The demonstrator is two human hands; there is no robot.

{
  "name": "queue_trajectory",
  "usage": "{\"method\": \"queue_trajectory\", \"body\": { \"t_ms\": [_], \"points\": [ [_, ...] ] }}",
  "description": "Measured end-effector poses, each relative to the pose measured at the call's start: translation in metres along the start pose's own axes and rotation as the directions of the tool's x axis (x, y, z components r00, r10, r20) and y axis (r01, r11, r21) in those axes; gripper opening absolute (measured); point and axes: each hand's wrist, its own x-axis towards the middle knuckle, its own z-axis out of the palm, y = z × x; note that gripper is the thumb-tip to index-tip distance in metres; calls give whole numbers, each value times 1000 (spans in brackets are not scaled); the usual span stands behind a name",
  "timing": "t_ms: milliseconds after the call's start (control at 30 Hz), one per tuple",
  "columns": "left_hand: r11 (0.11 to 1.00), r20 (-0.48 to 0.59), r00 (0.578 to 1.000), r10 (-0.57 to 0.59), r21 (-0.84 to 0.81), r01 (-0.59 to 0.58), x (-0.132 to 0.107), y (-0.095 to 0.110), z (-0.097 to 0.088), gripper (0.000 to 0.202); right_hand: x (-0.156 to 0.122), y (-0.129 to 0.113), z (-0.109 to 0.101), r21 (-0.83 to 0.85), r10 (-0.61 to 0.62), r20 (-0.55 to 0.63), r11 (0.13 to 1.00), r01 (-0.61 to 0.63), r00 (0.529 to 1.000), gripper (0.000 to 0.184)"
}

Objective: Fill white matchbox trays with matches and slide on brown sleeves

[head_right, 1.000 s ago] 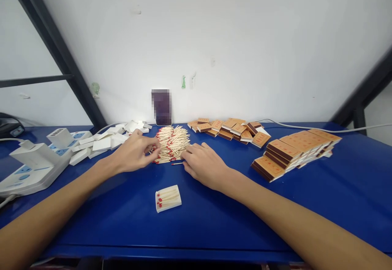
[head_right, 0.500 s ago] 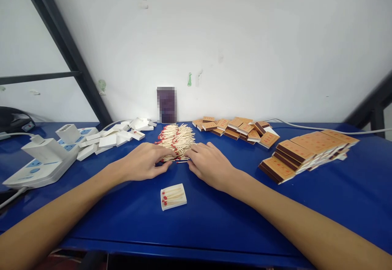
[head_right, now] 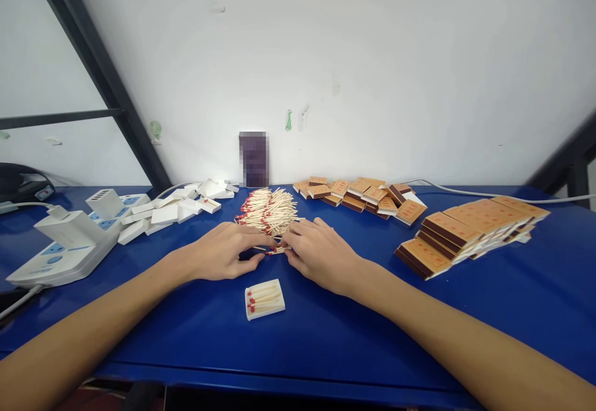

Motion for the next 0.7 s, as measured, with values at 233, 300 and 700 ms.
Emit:
{"method": "queue_trajectory", "body": {
  "t_ms": [233,300,700],
  "points": [
    [1000,23,1000,11,18,-12,1,0,3,30,-1,1,0,23,-24,10,999,23,1000,13],
    [1000,24,1000,4,7,-4,1,0,3,30,-1,1,1,32,-26,5,999,26,1000,12],
    [999,26,1000,-17,-32,18,2,-3,7,35,-2,2,2,48,-41,7,998,41,999,17]
  ]
}}
